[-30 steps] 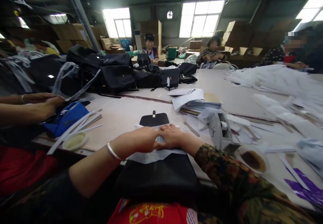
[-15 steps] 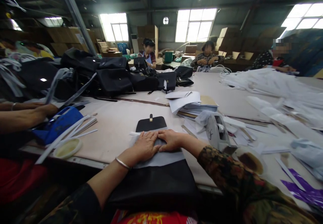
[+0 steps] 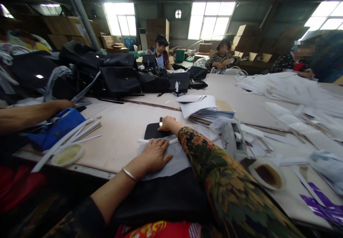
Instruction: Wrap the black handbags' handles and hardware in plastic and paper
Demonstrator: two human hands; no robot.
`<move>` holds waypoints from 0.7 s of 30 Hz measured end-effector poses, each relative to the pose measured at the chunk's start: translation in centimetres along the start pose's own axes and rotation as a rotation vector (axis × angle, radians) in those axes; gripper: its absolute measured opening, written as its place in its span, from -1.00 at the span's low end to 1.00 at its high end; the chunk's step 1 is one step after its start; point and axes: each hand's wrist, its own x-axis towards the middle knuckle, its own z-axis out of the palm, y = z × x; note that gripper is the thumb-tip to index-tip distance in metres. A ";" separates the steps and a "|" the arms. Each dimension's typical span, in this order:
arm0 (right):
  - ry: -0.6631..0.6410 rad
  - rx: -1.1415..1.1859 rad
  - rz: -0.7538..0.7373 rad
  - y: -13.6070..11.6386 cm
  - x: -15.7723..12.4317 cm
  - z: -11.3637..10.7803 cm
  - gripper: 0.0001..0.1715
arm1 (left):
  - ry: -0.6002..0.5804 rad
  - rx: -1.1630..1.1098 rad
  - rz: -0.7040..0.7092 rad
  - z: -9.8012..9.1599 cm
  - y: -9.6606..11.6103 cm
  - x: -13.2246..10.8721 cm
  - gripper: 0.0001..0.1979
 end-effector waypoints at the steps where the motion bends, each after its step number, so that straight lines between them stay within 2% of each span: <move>1: 0.018 -0.006 -0.003 0.0 -0.2 -0.9 -0.36 | 0.002 -0.005 0.000 0.1 0.0 0.1 -0.28; 4: 0.071 0.001 -0.090 0.2 -2.4 -3.7 -0.58 | 0.008 -0.016 -0.003 0.1 -0.1 0.2 -0.29; 6: 0.099 0.010 -0.183 0.1 -5.3 -4.3 -0.70 | 0.016 -0.023 -0.006 0.0 -0.1 0.0 -0.29; 9: 0.146 0.054 -0.335 0.0 -10.6 -2.2 -0.81 | 0.043 -0.052 0.013 -0.2 -0.4 -0.5 -0.23; 11: 0.230 0.167 -0.427 0.2 -13.7 0.4 -0.84 | 0.042 -0.083 0.098 -0.4 -0.8 -1.1 -0.25; 13: 0.331 0.303 -0.437 0.7 -15.9 2.8 -0.85 | 0.045 -0.100 0.221 -0.5 -1.1 -1.6 -0.32; 15: 0.410 0.414 -0.405 1.2 -17.1 4.4 -0.86 | 0.070 -0.092 0.314 -0.7 -1.4 -2.1 -0.34; 17: 0.432 0.470 -0.401 1.5 -17.7 5.1 -0.87 | 0.072 -0.080 0.348 -0.9 -1.5 -2.5 -0.31; 21: 0.342 0.397 -0.467 1.3 -18.6 5.2 -0.83 | 0.025 -0.092 0.303 -1.7 -1.3 -4.3 -0.32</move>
